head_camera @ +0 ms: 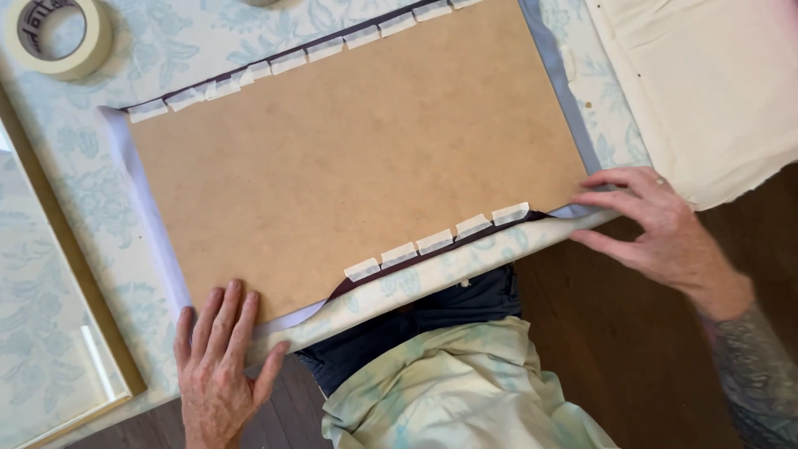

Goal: Securing a decorative ribbon border to a backing board using masking tape in preparation for framing.

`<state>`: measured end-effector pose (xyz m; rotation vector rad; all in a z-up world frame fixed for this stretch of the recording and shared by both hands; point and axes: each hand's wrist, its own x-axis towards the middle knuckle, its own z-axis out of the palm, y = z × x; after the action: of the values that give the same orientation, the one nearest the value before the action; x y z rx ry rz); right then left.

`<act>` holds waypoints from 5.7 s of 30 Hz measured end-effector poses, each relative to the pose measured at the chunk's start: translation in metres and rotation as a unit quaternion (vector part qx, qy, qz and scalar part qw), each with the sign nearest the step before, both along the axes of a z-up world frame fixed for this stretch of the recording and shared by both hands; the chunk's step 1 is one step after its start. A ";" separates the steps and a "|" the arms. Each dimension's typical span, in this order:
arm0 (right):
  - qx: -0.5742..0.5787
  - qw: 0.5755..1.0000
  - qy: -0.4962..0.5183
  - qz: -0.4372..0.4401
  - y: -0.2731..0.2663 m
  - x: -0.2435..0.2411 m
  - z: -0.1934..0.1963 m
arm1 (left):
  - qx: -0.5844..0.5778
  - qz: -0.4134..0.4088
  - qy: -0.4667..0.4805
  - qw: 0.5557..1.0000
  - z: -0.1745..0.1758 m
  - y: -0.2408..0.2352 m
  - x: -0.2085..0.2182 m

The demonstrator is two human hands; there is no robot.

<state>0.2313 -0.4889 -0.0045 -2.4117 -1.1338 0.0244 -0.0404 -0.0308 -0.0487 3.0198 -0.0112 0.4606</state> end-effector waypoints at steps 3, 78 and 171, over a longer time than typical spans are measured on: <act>0.044 0.999 -0.027 -0.015 0.008 -0.006 -0.018 | -0.003 0.011 -0.010 1.000 0.002 -0.001 0.002; -0.129 0.958 -0.256 0.024 0.156 0.192 -0.041 | -0.015 -0.188 -0.114 0.975 -0.020 -0.088 0.397; -0.057 0.959 -0.219 0.170 0.406 0.087 -0.042 | -0.043 0.098 -0.004 0.994 -0.013 0.138 0.184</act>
<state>0.3182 -0.0825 -0.0464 -2.3535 -1.7814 -0.3594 0.1433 0.1071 -0.0619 2.9467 0.3003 0.4771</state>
